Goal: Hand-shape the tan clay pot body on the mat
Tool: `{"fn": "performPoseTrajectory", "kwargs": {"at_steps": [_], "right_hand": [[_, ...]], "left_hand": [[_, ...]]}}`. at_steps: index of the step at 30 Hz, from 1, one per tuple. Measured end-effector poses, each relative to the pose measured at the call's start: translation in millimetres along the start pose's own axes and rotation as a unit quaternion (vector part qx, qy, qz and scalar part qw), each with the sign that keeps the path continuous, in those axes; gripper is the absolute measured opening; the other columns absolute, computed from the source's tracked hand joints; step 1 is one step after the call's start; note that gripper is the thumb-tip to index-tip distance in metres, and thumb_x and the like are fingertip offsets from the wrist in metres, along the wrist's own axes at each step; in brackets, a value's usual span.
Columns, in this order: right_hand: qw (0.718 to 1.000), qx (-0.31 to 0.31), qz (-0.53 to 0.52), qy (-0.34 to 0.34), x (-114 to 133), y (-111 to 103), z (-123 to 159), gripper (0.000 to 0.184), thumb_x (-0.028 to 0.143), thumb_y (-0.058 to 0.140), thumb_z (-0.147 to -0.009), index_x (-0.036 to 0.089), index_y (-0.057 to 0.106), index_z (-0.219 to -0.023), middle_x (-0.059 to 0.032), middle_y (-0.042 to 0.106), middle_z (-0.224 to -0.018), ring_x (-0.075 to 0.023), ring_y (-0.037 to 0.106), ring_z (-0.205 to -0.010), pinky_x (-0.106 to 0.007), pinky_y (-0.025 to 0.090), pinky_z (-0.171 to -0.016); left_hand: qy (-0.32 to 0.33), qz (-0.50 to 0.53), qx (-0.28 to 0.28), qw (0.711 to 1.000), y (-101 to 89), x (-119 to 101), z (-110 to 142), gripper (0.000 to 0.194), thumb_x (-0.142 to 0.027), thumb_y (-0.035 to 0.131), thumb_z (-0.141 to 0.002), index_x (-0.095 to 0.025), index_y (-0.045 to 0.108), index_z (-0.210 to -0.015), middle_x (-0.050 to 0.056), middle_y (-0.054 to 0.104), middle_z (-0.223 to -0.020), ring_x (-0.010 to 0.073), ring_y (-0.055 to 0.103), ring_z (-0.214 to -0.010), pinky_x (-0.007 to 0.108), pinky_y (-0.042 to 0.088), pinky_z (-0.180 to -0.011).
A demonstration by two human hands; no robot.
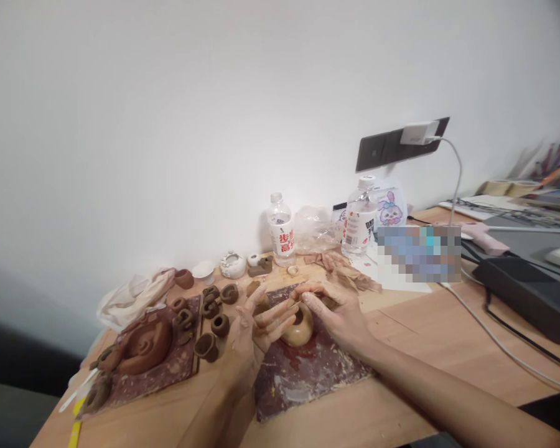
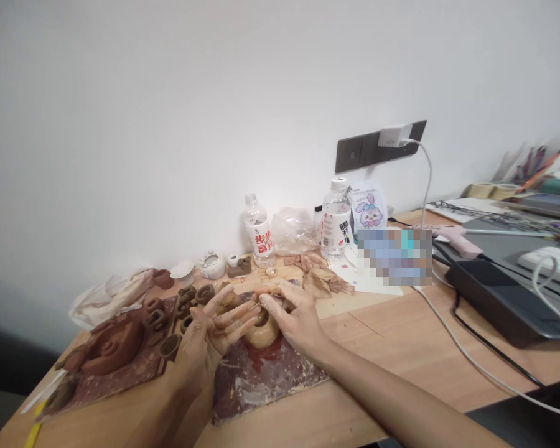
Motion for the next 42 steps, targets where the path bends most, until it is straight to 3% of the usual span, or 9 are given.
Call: {"fn": "performPoseTrajectory", "kwargs": {"at_steps": [16,29,37,42], "right_hand": [[1.0,0.001,-0.004,-0.01,1,0,-1,0.012,0.023,0.06,-0.085,0.02,0.071,-0.08,-0.0014,0.073,-0.08,-0.0149,0.067,-0.073,-0.024,0.052,-0.068],[0.999,0.004,-0.023,0.044,-7,0,-1,0.015,0.03,0.061,-0.085,0.019,0.071,-0.082,-0.0032,0.073,-0.081,-0.0175,0.067,-0.075,-0.028,0.053,-0.069],[0.997,0.008,-0.031,0.076,-11,0,-1,0.022,0.038,0.061,-0.084,0.019,0.071,-0.084,-0.0045,0.074,-0.081,-0.0194,0.068,-0.075,-0.031,0.055,-0.067],[0.995,0.007,-0.052,0.084,-10,0,-1,0.019,0.036,0.062,-0.084,0.019,0.07,-0.082,-0.0037,0.074,-0.079,-0.0188,0.068,-0.074,-0.03,0.055,-0.068]], "left_hand": [[0.004,-0.006,-0.011,1.0,0.4,1,0,0.093,-0.061,0.061,-0.078,-0.014,0.022,-0.149,0.022,0.071,-0.111,0.0371,0.062,-0.113,0.059,0.035,-0.107],[0.005,-0.005,-0.015,1.0,3.2,-1,0,0.101,-0.061,0.062,-0.077,-0.012,0.012,-0.15,0.023,0.071,-0.11,0.0374,0.063,-0.112,0.058,0.036,-0.106],[0.007,-0.007,-0.009,1.0,4.5,-2,1,0.086,-0.058,0.062,-0.079,-0.016,0.028,-0.147,0.019,0.074,-0.106,0.0366,0.065,-0.109,0.059,0.035,-0.107],[0.008,-0.017,-0.003,1.0,5.7,-3,1,0.083,-0.059,0.058,-0.081,-0.017,0.03,-0.146,0.02,0.073,-0.108,0.036,0.065,-0.109,0.058,0.037,-0.106]]}}
Point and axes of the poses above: each hand's wrist, its own z-axis away from the middle knuckle, its own y-axis out of the palm, x = y × z, the point moved 5 cm from there along -z, towards the middle knuckle
